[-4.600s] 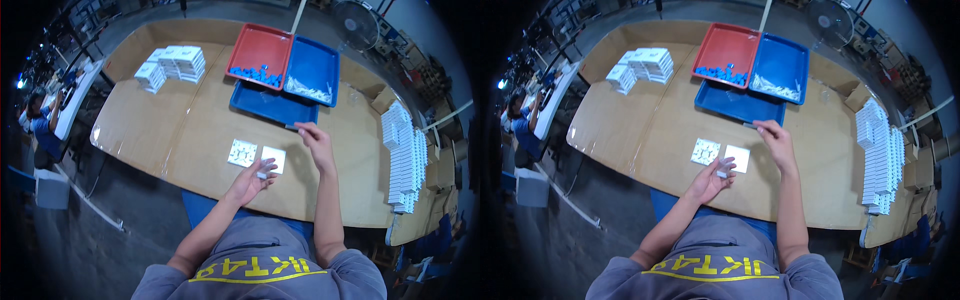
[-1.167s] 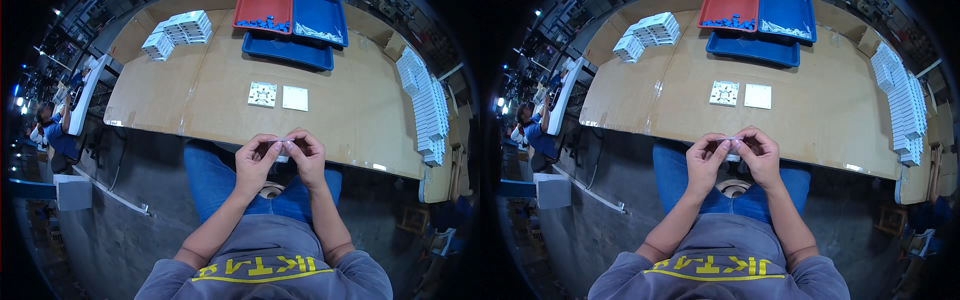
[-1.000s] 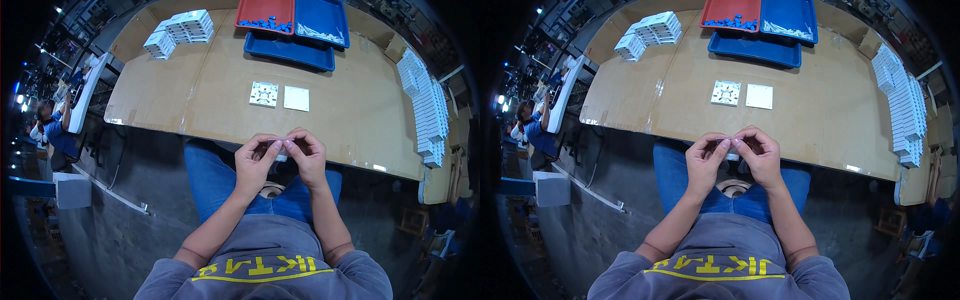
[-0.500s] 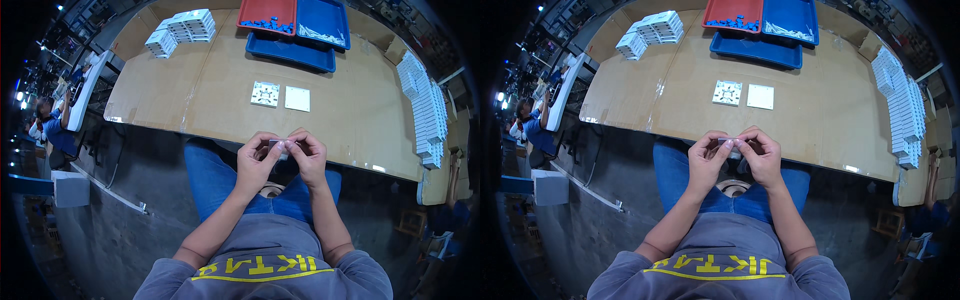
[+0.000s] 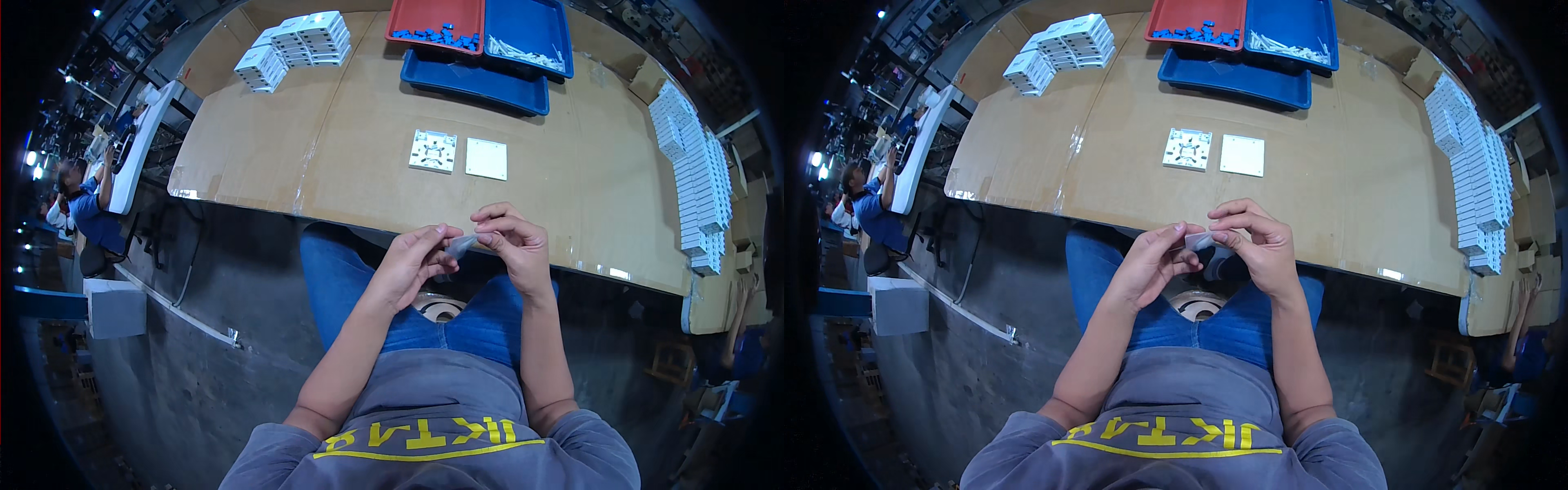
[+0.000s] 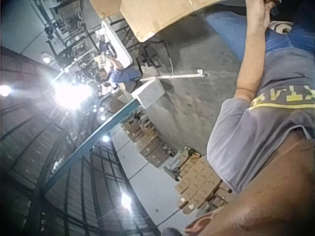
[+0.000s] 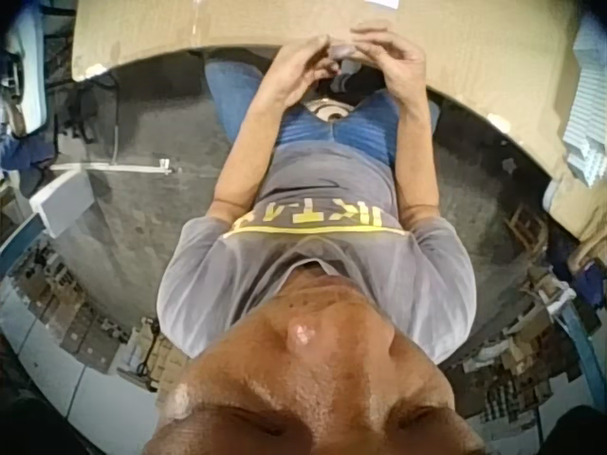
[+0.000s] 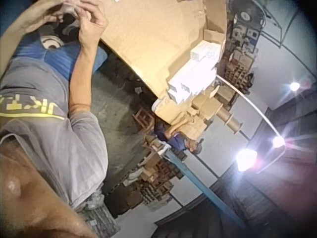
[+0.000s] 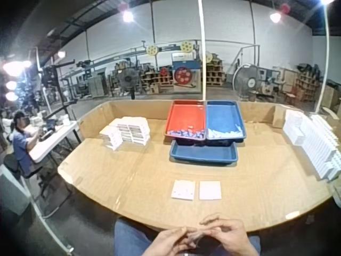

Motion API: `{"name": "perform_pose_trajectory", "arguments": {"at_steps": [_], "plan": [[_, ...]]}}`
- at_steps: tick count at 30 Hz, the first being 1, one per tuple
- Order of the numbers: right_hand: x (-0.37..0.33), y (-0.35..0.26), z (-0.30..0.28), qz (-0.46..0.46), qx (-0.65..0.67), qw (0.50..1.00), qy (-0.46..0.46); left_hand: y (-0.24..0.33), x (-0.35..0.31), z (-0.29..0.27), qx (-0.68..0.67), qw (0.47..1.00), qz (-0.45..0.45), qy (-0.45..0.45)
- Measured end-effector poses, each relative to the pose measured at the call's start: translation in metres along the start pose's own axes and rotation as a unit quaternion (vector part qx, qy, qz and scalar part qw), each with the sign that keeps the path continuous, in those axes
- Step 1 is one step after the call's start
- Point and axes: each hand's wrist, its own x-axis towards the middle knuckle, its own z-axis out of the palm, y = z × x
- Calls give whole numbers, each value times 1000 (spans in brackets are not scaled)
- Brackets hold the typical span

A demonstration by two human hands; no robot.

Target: The person assembles small blue and white plastic components into white cardboard boxes by hand at a factory workstation.

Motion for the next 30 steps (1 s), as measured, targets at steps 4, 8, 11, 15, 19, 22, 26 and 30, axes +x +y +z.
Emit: {"name": "perform_pose_trajectory", "arguments": {"at_steps": [4,8,11,15,19,22,26,30], "plan": [[-1,-3,-6,2,-6,1000,-16,-9,6,-9,-49,996,-54,-42],[1,-2,-14,-25,-42,997,-56,-11,5,-2,-106,993,-38,-35],[2,-10,-13,-6,-45,997,-64,-13,8,-2,-57,998,3,6],[2,-14,-15,100,4,995,-19,-15,10,0,-31,997,51,58],[0,-7,-4,132,-36,990,-37,-15,11,4,15,991,101,91],[1,-3,3,169,12,985,-35,-19,13,4,21,990,112,85],[1,8,4,164,15,986,-30,-21,13,3,23,991,117,66],[0,12,7,171,20,985,-19,-24,12,5,56,983,157,71]]}}
